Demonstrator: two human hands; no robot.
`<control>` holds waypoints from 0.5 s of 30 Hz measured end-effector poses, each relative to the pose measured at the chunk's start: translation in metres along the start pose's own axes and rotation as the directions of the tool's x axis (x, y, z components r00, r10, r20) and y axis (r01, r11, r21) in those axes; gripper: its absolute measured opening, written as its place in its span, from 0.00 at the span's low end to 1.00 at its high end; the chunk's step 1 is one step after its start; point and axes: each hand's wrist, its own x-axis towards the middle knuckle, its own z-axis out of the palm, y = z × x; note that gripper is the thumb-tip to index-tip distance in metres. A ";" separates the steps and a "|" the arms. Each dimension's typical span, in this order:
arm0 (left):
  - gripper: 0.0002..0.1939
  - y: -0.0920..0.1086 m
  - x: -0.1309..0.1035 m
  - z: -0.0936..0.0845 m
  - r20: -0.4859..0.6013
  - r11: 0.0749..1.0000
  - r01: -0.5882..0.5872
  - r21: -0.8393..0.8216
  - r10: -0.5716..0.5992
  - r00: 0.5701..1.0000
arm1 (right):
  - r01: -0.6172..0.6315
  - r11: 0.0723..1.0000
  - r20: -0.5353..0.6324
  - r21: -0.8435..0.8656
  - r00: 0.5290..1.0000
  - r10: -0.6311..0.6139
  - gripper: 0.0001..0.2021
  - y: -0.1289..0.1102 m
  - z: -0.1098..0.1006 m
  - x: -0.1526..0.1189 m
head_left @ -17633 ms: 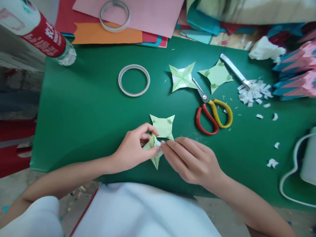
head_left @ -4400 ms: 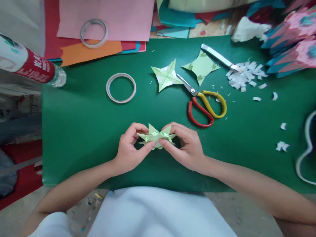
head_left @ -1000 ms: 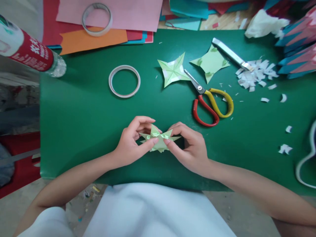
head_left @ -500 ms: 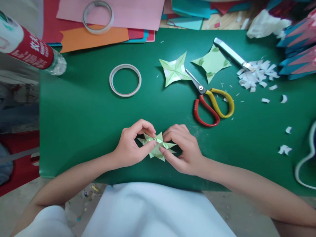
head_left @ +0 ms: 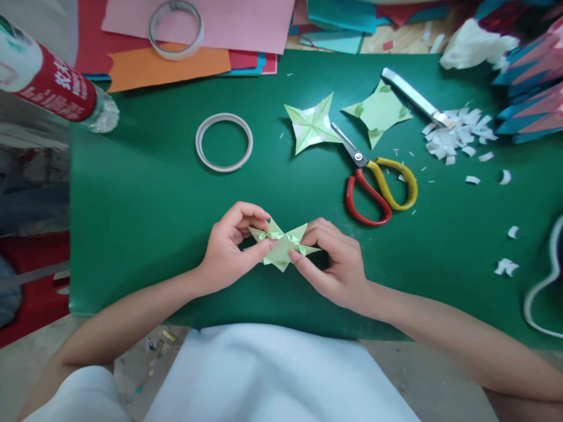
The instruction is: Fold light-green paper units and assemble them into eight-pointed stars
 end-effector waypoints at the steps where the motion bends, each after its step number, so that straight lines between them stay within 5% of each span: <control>1: 0.13 0.000 0.001 0.000 -0.010 1.000 -0.004 -0.013 0.004 1.000 | 0.012 1.000 0.017 -0.024 1.000 -0.012 0.10 0.000 0.000 0.000; 8: 0.13 0.000 0.000 -0.006 0.121 0.995 -0.047 0.091 0.036 0.992 | 0.026 0.997 0.122 -0.076 0.992 -0.017 0.05 -0.001 -0.001 -0.001; 11: 0.14 -0.001 -0.002 -0.005 0.198 0.975 -0.128 0.182 0.091 0.976 | -0.002 0.999 0.093 -0.046 0.996 0.006 0.03 -0.001 -0.001 -0.001; 15: 0.18 -0.003 -0.002 -0.001 0.165 0.978 -0.144 0.153 0.118 0.979 | -0.052 0.999 0.024 -0.002 0.998 0.052 0.04 -0.001 -0.001 -0.001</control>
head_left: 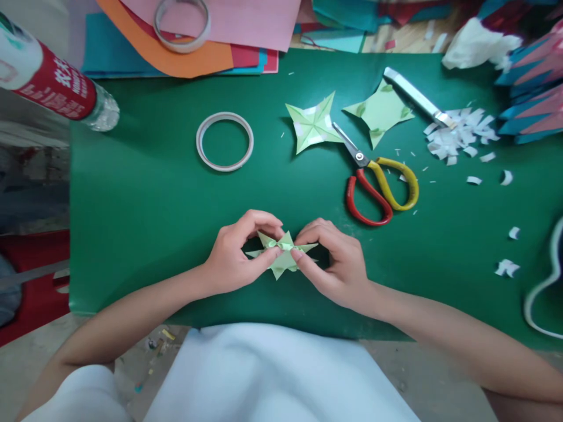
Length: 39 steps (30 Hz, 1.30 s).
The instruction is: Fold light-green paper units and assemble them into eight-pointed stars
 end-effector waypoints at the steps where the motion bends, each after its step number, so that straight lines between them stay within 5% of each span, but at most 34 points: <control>1: 0.20 0.000 0.000 0.001 -0.016 0.999 0.018 -0.045 -0.018 1.000 | -0.018 1.000 -0.017 0.019 1.000 0.019 0.04 0.000 0.000 0.000; 7: 0.22 0.000 0.001 0.002 -0.044 0.976 0.133 -0.174 -0.143 0.989 | -0.092 0.988 -0.089 0.123 0.991 0.103 0.05 0.002 0.001 -0.001; 12: 0.15 0.002 0.001 0.001 -0.102 0.965 0.195 -0.177 -0.215 0.971 | -0.010 1.000 0.010 0.015 1.000 0.010 0.07 0.003 0.000 -0.001; 20: 0.15 0.005 -0.001 -0.002 -0.022 0.994 0.107 -0.017 -0.107 0.994 | 0.099 0.993 0.174 -0.060 0.981 -0.087 0.08 0.000 -0.003 0.002; 26: 0.12 0.004 0.000 -0.003 0.036 0.997 0.051 0.061 -0.053 0.998 | 0.067 0.997 0.119 0.023 0.990 -0.069 0.07 0.002 -0.005 0.002; 32: 0.20 0.006 0.003 -0.005 0.037 0.987 0.145 -0.076 -0.142 0.989 | -0.042 0.992 0.008 0.115 0.999 0.041 0.08 0.001 -0.007 0.003; 39: 0.13 0.006 0.007 -0.004 -0.056 0.952 0.215 -0.219 -0.232 0.971 | -0.066 0.990 0.027 0.124 0.998 0.063 0.10 0.000 -0.008 0.003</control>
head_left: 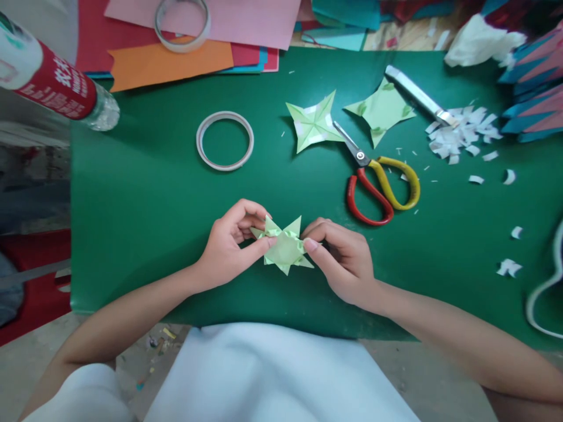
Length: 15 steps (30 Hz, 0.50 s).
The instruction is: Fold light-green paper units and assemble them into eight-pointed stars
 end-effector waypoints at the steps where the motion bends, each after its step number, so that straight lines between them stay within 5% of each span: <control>1: 0.13 0.000 0.001 0.000 -0.002 1.000 0.004 -0.013 -0.004 1.000 | 0.001 1.000 0.000 -0.008 1.000 -0.001 0.10 0.000 0.000 0.000; 11: 0.20 0.001 0.004 -0.010 0.130 0.980 0.134 -0.148 -0.115 0.985 | -0.099 0.995 -0.114 0.003 0.989 0.099 0.12 0.007 -0.006 0.006; 15: 0.20 0.002 0.008 -0.011 0.091 0.979 0.161 -0.121 -0.151 0.984 | -0.140 0.989 -0.119 0.043 0.982 0.144 0.13 0.008 -0.007 0.006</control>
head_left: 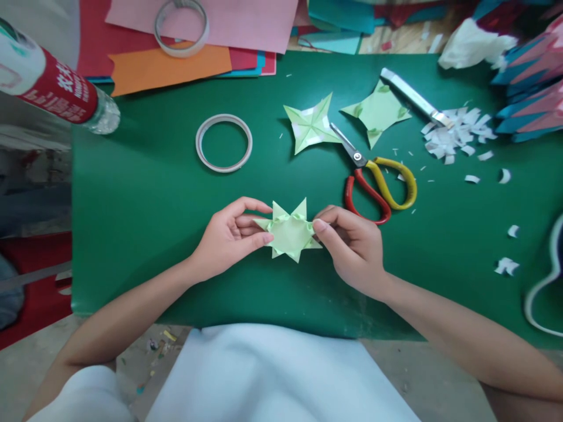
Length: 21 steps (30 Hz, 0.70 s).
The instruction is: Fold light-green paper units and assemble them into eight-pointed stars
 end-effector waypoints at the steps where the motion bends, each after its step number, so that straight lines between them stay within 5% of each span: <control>1: 0.19 0.000 0.001 0.000 -0.011 1.000 -0.002 0.005 0.002 1.000 | -0.010 1.000 -0.001 0.005 1.000 0.010 0.13 0.000 0.000 0.000; 7: 0.21 0.000 0.000 0.000 0.029 1.000 -0.007 -0.020 0.008 1.000 | -0.041 0.997 -0.029 0.066 0.999 0.043 0.14 -0.002 -0.001 0.002; 15: 0.21 0.001 0.000 0.003 -0.045 0.997 0.028 0.068 -0.025 0.999 | -0.010 1.000 0.000 0.029 1.000 0.010 0.15 0.000 -0.002 0.005; 18: 0.21 0.002 0.002 0.000 -0.057 0.996 0.019 0.089 -0.014 0.998 | 0.116 0.990 0.011 -0.085 0.993 -0.115 0.12 0.003 -0.004 0.009; 21: 0.21 0.007 0.007 -0.012 -0.078 0.992 -0.001 0.127 0.011 0.997 | 0.340 0.882 0.024 -0.326 0.936 -0.352 0.07 0.009 -0.010 0.017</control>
